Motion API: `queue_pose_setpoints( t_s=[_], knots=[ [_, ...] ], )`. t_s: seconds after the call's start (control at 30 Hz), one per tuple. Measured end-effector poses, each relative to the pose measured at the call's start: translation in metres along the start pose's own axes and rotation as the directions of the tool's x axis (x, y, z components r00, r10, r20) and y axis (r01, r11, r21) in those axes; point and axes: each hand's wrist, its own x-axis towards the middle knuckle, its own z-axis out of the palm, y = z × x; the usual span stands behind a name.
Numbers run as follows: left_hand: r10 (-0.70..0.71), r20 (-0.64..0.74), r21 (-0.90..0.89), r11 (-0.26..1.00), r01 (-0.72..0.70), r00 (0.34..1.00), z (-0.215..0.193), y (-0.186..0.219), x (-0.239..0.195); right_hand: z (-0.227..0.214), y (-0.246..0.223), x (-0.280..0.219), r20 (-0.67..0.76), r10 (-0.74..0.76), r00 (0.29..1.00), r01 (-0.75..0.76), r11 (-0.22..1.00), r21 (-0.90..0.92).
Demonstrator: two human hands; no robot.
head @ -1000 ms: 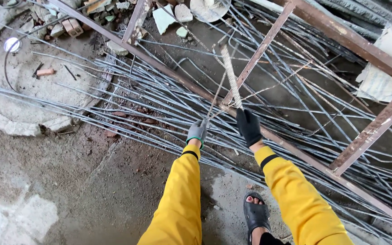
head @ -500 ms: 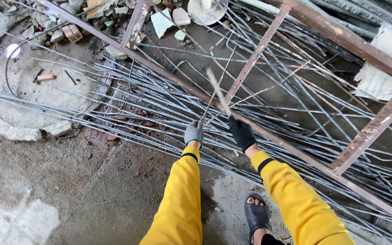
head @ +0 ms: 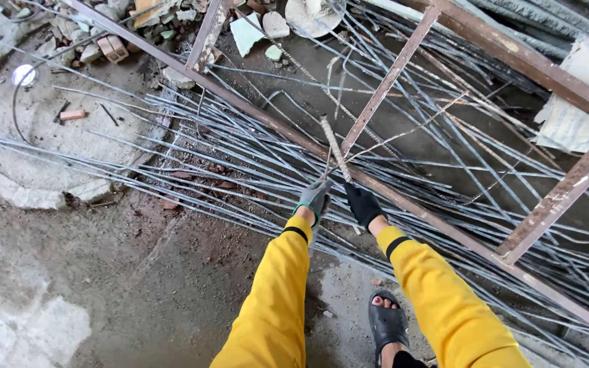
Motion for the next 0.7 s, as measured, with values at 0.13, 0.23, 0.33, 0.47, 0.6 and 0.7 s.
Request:
queue_pose_setpoints(
  t_s=[0.13,0.23,0.33,0.47,0.6,0.7],
  knots=[
    [0.024,-0.199,0.137,0.991,0.004,0.980,-0.020,-0.023,0.039,-0.017,-0.029,-0.009,-0.117,-0.101,0.988,0.054,0.936,-0.348],
    [0.032,-0.225,0.119,0.993,-0.005,0.974,-0.031,-0.024,0.046,-0.009,-0.042,-0.020,-0.170,-0.293,0.941,0.227,0.918,-0.326],
    [-0.066,-0.184,0.053,0.996,0.077,0.981,-0.032,-0.038,0.056,-0.002,-0.037,-0.014,-0.190,-0.463,0.866,0.422,0.879,-0.221],
    [-0.091,-0.120,0.066,0.993,0.100,0.989,-0.020,-0.031,0.033,0.004,0.004,-0.001,-0.143,-0.902,0.407,0.688,0.406,-0.601],
    [-0.025,-0.169,0.058,0.998,0.035,0.985,-0.006,0.002,0.007,-0.009,0.022,0.033,-0.024,-0.141,0.990,0.107,0.844,-0.525],
    [0.089,-0.200,0.172,0.984,-0.055,0.976,-0.012,0.002,0.019,-0.008,0.031,0.071,-0.150,-0.116,0.982,0.076,0.965,-0.250]
  ],
)
